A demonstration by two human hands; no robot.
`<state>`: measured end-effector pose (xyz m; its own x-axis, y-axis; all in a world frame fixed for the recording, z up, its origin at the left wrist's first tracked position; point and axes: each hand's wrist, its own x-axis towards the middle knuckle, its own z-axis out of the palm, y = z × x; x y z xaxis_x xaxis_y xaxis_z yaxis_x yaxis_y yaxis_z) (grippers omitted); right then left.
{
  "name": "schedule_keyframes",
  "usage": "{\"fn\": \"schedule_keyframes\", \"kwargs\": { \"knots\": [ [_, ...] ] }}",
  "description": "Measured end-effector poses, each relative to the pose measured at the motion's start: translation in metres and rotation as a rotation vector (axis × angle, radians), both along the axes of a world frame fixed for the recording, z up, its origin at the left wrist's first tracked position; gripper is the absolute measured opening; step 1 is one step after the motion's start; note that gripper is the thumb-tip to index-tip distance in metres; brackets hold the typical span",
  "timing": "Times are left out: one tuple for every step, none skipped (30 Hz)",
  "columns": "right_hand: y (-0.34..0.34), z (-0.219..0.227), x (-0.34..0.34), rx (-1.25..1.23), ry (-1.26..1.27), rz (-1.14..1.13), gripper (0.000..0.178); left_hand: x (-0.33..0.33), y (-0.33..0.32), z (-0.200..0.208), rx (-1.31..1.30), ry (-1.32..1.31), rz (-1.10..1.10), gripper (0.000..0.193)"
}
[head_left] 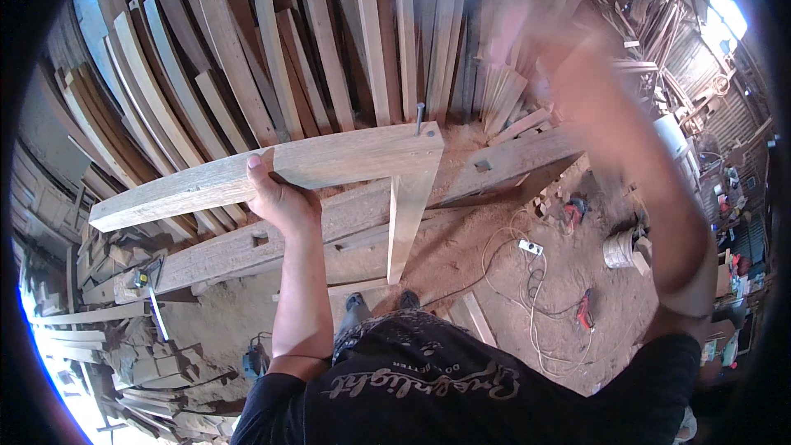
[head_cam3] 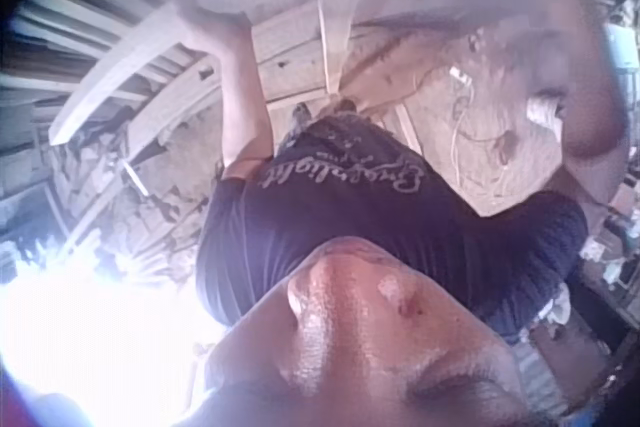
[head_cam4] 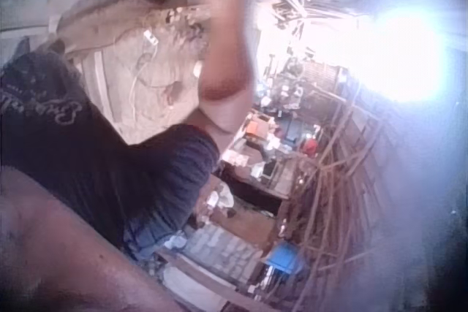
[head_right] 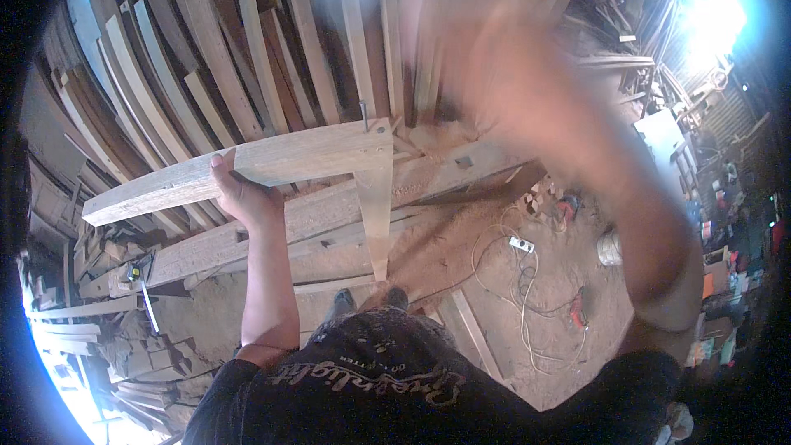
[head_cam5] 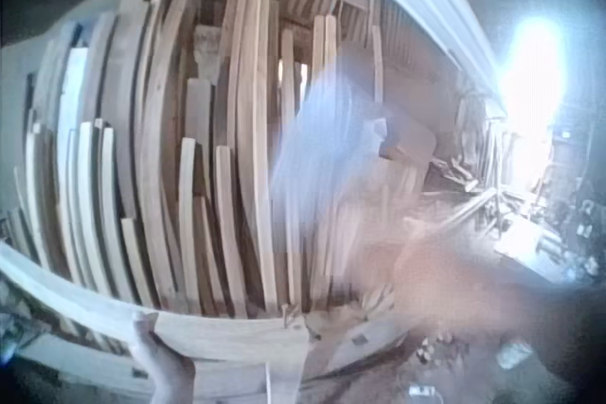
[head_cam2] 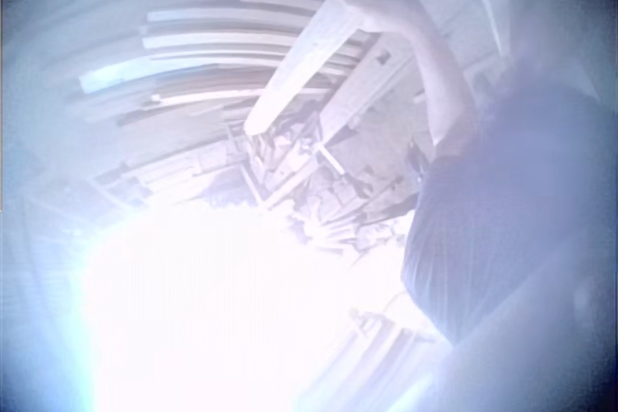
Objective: The person assembles a wooden frame by aligning planks and securing them with nails using a hammer. They repeatedly pick up nails, position the wood pieces, and hammer the nails to join the components.
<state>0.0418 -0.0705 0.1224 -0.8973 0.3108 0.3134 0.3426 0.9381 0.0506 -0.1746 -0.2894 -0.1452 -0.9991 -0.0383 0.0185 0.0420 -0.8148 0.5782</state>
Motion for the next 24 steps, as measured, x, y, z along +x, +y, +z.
{"fn": "schedule_keyframes", "kwargs": {
  "knots": [
    [-0.01,-0.03,-0.028,-0.163,-0.164,0.09,0.056,-0.012,-0.028,-0.003,-0.042,0.058,0.146,0.056],
    [-0.019,-0.032,-0.03,-0.274,-0.276,0.057,0.056,-0.021,-0.043,-0.007,-0.065,0.101,0.171,0.056],
    [-0.021,-0.025,-0.026,-0.321,-0.29,0.008,0.057,-0.018,-0.036,-0.006,-0.051,0.126,0.171,0.057],
    [-0.021,-0.014,-0.021,-0.348,-0.232,-0.021,0.058,-0.014,-0.033,-0.004,-0.053,0.111,0.128,0.056],
    [-0.021,0.002,-0.02,-0.383,-0.161,-0.034,0.059,-0.012,-0.031,-0.001,-0.075,0.073,0.141,0.054],
    [-0.023,0.018,-0.022,-0.45,-0.045,-0.027,0.059,-0.009,-0.038,0.003,-0.118,0.039,0.172,0.055],
    [-0.032,0.048,-0.02,-0.521,0.061,-0.036,0.051,-0.011,-0.041,0.005,-0.098,0.027,0.184,0.055],
    [-0.013,0.076,-0.012,-0.573,0.17,0.029,0.046,-0.013,-0.041,0.005,-0.075,0.013,0.187,0.055],
    [0.002,0.11,0.008,-0.598,0.279,0.059,0.04,-0.01,-0.029,0.002,-0.041,-0.015,0.144,0.056],
    [0.052,0.145,0.046,-0.59,0.39,0.154,0.037,-0.003,-0.01,-0.001,-0.021,-0.021,0.083,0.057],
    [0.083,0.141,0.039,-0.505,0.382,0.211,0.036,-0.005,-0.018,-0.001,-0.046,-0.008,0.125,0.057],
    [0.104,0.14,0.034,-0.399,0.372,0.249,0.036,-0.006,-0.022,-0.003,-0.056,-0.003,0.147,0.058],
    [0.122,0.138,0.03,-0.289,0.363,0.279,0.035,-0.004,-0.025,-0.003,-0.057,-0.009,0.148,0.058],
    [0.128,0.144,0.038,-0.149,0.346,0.268,0.035,-0.001,-0.016,-0.004,-0.036,-0.025,0.103,0.058],
    [0.134,0.136,0.033,-0.037,0.338,0.29,0.035,0.0,-0.015,-0.002,-0.037,-0.028,0.097,0.058],
    [0.137,0.121,0.033,0.026,0.298,0.256,0.037,0.002,-0.011,-0.001,-0.051,-0.018,0.085,0.058],
    [0.103,0.095,0.027,0.027,0.22,0.198,0.04,0.004,-0.009,0.0,-0.059,-0.01,0.077,0.058],
    [0.064,0.045,-0.003,-0.055,0.108,0.208,0.043,-0.001,-0.029,0.001,-0.098,0.015,0.151,0.058],
    [0.01,0.006,-0.018,-0.143,-0.06,0.227,0.047,-0.007,-0.042,-0.004,-0.105,0.031,0.208,0.058],
    [-0.03,-0.004,-0.014,-0.236,-0.215,0.199,0.05,-0.011,-0.042,-0.011,-0.088,0.048,0.227,0.059],
    [-0.039,-0.006,-0.009,-0.331,-0.298,0.154,0.054,-0.011,-0.037,-0.012,-0.085,0.061,0.219,0.059],
    [-0.041,-0.009,-0.008,-0.418,-0.283,0.126,0.057,-0.012,-0.038,-0.012,-0.097,0.069,0.194,0.059],
    [-0.029,-0.014,-0.01,-0.545,-0.235,0.109,0.058,-0.013,-0.043,-0.011,-0.113,0.077,0.18,0.059],
    [-0.019,-0.028,-0.012,-0.64,-0.18,0.078,0.058,-0.01,-0.046,-0.008,-0.124,0.082,0.167,0.06]
  ]
}}
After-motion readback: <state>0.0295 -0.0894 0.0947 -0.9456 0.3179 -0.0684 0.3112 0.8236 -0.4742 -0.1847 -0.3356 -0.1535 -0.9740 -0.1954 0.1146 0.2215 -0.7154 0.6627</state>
